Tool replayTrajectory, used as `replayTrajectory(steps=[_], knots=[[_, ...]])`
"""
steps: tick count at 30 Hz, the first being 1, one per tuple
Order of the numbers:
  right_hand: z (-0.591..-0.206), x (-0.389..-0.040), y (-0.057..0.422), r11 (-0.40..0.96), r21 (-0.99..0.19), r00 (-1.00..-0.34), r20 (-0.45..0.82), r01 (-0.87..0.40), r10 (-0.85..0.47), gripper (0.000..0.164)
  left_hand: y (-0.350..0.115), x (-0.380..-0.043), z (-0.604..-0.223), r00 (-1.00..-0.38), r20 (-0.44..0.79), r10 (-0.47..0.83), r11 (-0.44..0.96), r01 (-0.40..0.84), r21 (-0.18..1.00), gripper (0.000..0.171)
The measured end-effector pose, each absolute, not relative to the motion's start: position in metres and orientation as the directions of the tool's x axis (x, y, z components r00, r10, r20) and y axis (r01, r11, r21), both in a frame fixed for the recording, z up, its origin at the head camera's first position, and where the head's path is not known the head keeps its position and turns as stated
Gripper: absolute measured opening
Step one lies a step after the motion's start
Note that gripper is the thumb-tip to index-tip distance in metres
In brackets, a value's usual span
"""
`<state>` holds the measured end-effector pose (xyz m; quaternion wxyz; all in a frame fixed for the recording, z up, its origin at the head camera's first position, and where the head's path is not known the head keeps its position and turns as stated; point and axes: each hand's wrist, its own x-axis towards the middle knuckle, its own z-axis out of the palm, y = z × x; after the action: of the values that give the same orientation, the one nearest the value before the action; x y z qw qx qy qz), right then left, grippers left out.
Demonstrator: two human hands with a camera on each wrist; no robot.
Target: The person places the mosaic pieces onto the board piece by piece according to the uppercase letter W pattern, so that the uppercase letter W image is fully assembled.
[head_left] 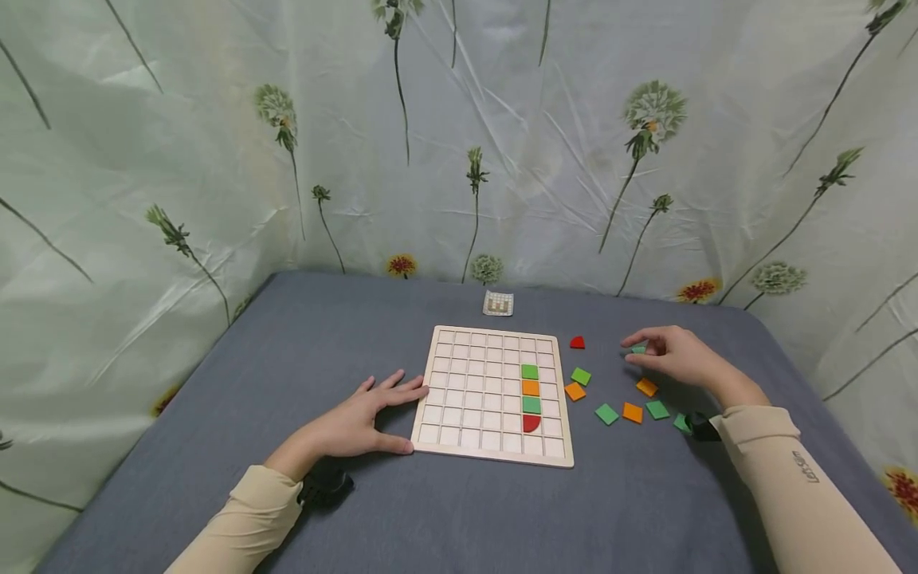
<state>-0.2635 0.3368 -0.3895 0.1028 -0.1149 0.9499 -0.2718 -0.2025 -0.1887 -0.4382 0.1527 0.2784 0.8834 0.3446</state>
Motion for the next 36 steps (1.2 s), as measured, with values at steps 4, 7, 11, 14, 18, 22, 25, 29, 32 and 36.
replayTrajectory(steps=[4,7,11,14,18,22,25,29,32,36], knots=[[-0.395,-0.267,0.351,0.811,-0.569,-0.954,-0.147,-0.135,-0.262,0.043,-0.189,-0.203,-0.438,-0.798,-0.077,0.598,0.607,0.388,0.694,0.085],[-0.398,-0.27,0.359,0.803,-0.584,-0.956,-0.152,-0.119,-0.252,0.049,-0.189,-0.203,-0.438,-0.799,-0.078,0.597,0.607,0.385,0.695,0.086],[-0.4,-0.273,0.365,0.797,-0.593,-0.957,-0.149,-0.116,-0.25,0.053,-0.19,-0.204,-0.438,-0.799,-0.078,0.596,0.607,0.385,0.696,0.086],[-0.402,-0.275,0.369,0.793,-0.598,-0.955,-0.154,-0.113,-0.252,0.052,-0.19,-0.204,-0.439,-0.8,-0.076,0.595,0.607,0.385,0.695,0.086],[-0.404,-0.278,0.372,0.788,-0.607,-0.952,-0.172,-0.099,-0.252,0.05,-0.19,-0.204,-0.44,-0.8,-0.077,0.595,0.606,0.384,0.696,0.086],[-0.406,-0.28,0.374,0.794,-0.601,-0.948,-0.19,-0.093,-0.255,0.05,-0.189,-0.203,-0.44,-0.798,-0.074,0.598,0.606,0.389,0.694,0.085],[-0.407,-0.28,0.376,0.804,-0.588,-0.947,-0.201,-0.089,-0.251,0.05,-0.188,-0.203,-0.441,-0.797,-0.076,0.599,0.606,0.389,0.693,0.085],[-0.408,-0.28,0.377,0.81,-0.582,-0.946,-0.217,-0.073,-0.241,0.051,-0.186,-0.204,-0.441,-0.794,-0.079,0.603,0.602,0.387,0.699,0.085],[-0.409,-0.281,0.376,0.809,-0.585,-0.945,-0.227,-0.061,-0.236,0.051,-0.186,-0.204,-0.442,-0.795,-0.078,0.602,0.602,0.388,0.698,0.085],[-0.41,-0.283,0.375,0.812,-0.581,-0.944,-0.233,-0.055,-0.231,0.052,-0.187,-0.204,-0.443,-0.799,-0.075,0.597,0.606,0.388,0.694,0.085]])
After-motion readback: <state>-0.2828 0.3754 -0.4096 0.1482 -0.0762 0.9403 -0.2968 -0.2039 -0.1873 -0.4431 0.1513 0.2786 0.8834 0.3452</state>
